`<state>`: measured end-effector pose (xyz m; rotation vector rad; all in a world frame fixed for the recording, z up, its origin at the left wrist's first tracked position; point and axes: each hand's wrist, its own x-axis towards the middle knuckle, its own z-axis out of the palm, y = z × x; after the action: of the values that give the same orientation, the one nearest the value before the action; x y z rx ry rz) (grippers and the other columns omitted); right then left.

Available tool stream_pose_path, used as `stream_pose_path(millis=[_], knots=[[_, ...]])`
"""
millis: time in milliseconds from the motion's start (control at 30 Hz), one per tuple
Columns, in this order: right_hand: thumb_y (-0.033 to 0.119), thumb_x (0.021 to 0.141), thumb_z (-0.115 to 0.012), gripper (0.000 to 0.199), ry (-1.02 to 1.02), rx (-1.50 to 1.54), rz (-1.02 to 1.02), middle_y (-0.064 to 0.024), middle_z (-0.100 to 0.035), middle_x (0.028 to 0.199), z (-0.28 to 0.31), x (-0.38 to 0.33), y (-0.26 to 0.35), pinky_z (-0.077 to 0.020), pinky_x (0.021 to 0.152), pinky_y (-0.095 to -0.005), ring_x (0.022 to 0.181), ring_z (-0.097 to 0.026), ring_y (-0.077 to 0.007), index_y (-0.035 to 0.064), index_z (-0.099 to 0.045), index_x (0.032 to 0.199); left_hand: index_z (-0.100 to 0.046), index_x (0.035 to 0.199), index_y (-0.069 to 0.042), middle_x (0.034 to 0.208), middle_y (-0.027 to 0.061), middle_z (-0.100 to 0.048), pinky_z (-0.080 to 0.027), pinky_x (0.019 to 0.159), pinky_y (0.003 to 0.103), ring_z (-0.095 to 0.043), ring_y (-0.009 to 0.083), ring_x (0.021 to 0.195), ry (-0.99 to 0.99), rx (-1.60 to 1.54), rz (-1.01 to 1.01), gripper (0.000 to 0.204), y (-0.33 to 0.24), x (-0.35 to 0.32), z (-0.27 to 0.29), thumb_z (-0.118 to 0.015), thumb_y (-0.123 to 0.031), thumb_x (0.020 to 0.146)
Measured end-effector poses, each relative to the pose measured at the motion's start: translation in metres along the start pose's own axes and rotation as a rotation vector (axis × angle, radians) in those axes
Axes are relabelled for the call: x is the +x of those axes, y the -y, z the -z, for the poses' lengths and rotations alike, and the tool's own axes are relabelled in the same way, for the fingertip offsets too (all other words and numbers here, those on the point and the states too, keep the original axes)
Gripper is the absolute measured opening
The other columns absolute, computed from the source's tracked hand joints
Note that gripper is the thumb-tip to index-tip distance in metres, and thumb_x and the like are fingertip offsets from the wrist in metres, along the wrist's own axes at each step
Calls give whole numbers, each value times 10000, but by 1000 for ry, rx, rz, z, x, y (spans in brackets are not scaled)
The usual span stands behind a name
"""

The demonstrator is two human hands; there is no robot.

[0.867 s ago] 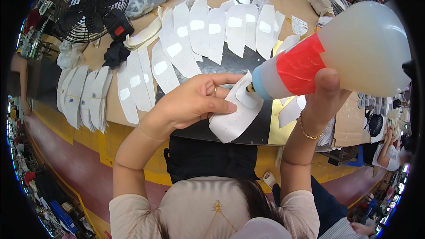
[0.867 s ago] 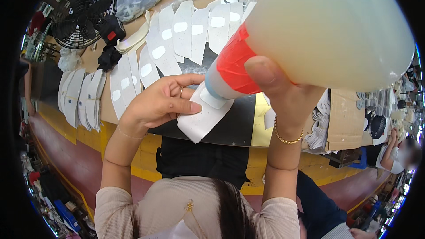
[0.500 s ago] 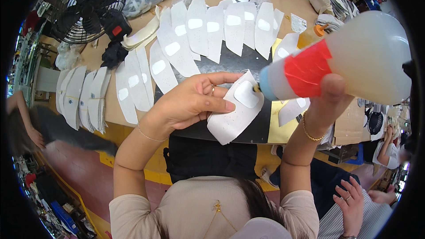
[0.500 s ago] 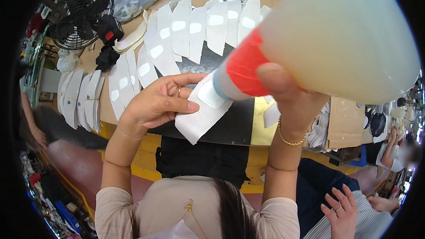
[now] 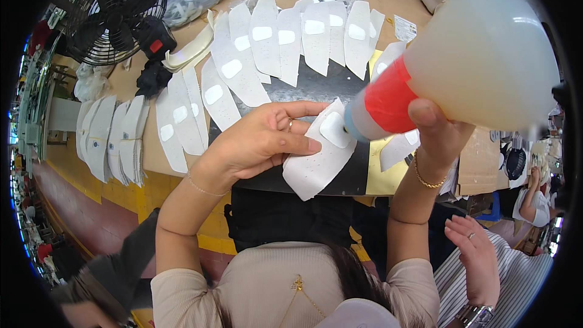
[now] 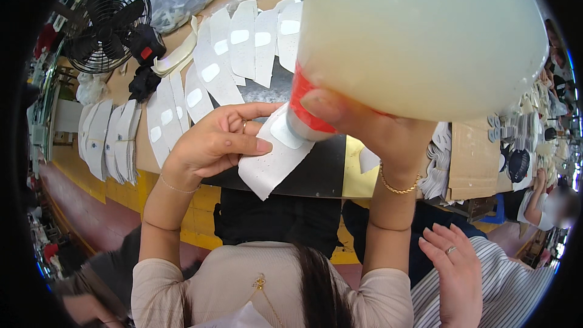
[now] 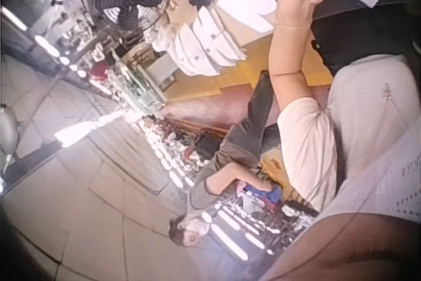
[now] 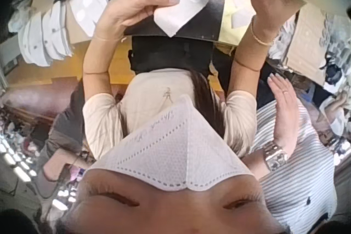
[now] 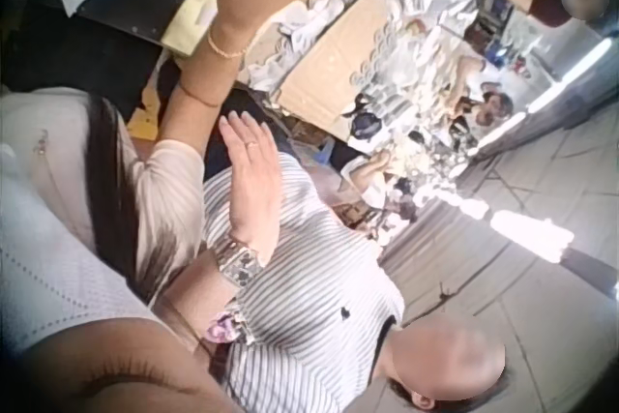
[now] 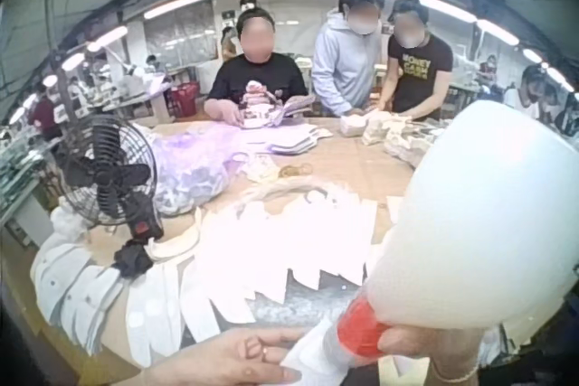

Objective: The person applies glue from a squeeze bottle onto white fabric pieces and then presses them onto a black base on the table. The person repeats this process for several pieces, aligning and smoothing each one by hand.

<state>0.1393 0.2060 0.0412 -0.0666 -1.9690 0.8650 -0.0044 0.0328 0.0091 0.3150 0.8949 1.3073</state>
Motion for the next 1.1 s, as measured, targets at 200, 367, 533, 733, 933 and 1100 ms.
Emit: stream_pose_path(millis=[200,367,533,733,933,1100], knots=[[247,649,-830,292,68,-152,118,-32,-712,914,-4,-8,-1,-546,717,-292,817,-676,-159,105,-735,886,-386,1349,61,1068,148,-664,-543,740,225,-661,140,897,7,42,18,571,2,0,1,-584,78,814],[245,622,-829,308,147,-110,199,-33,-711,923,0,-2,-4,-542,713,-282,812,-677,-157,131,-739,894,-378,1358,57,1074,148,-663,-529,696,191,-659,121,881,-31,73,19,581,-1,2,2,-579,77,813],[260,636,-832,298,192,-124,207,-47,-711,880,1,3,3,-531,667,-270,759,-673,-163,103,-735,870,-385,1360,51,994,104,-671,-521,687,188,-652,111,861,-93,220,38,595,-12,-2,-7,-594,70,803],[294,683,-789,304,-104,301,-110,-61,-696,792,17,14,1,-512,632,-271,701,-661,-169,34,-701,814,-446,1328,44,1022,74,-596,-495,700,197,-613,95,830,-163,162,-201,549,1,0,-15,-621,43,807],[315,769,-724,343,-237,467,-186,-67,-675,829,30,2,-21,-502,672,-272,765,-642,-162,1,-661,891,-580,1185,30,973,88,-519,-432,760,271,-504,196,911,-508,1364,-484,407,54,15,20,-674,-35,794],[346,762,-742,372,-96,388,-130,-65,-674,835,29,3,-24,-503,677,-273,772,-636,-158,7,-662,891,-607,1120,26,1002,148,-526,-421,824,368,-501,296,934,-619,1559,-505,429,78,16,16,-744,-114,739]])
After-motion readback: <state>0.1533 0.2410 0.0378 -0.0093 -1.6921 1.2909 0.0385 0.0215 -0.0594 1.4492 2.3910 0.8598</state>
